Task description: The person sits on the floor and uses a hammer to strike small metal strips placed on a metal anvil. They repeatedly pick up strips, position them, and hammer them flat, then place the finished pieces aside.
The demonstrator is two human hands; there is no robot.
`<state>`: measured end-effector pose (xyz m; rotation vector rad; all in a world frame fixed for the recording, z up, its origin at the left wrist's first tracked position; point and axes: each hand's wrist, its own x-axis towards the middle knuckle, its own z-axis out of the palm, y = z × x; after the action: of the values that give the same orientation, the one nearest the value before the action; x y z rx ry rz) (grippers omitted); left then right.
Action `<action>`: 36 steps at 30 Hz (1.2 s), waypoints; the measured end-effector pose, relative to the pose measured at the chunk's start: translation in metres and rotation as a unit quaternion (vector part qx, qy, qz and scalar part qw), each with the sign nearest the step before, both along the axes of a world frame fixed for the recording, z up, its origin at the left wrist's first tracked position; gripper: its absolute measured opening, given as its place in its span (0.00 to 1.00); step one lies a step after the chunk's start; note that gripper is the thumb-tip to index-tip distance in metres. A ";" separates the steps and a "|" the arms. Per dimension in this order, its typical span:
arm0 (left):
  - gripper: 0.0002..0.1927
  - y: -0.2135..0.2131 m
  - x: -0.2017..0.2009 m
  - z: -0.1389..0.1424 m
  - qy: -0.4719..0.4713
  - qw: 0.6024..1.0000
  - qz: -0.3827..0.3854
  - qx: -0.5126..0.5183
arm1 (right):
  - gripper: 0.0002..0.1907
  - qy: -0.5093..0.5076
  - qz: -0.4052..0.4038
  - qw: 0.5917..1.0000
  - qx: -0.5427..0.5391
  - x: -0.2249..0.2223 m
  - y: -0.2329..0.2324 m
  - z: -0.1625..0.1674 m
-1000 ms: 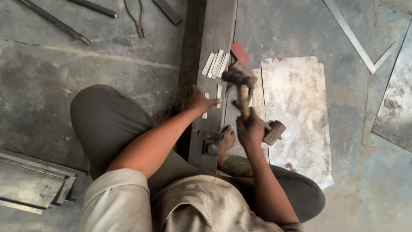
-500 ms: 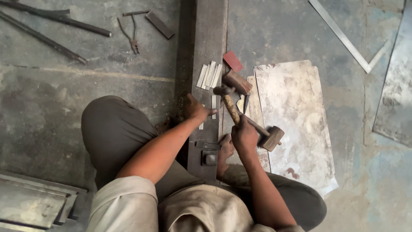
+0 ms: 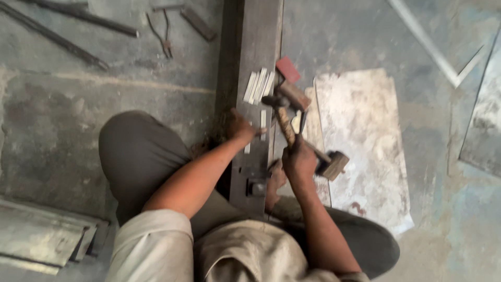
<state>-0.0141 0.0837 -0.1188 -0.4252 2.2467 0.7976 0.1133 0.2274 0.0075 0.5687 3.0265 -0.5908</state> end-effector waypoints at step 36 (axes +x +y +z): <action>0.30 0.028 0.040 0.160 0.414 0.870 -0.057 0.260 | 0.15 0.471 -0.197 0.750 -0.420 0.075 0.087 0.068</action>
<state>0.0255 0.1114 0.0408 0.3925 2.5975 1.6968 0.1885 0.3149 0.0752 1.0367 2.6800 -2.7755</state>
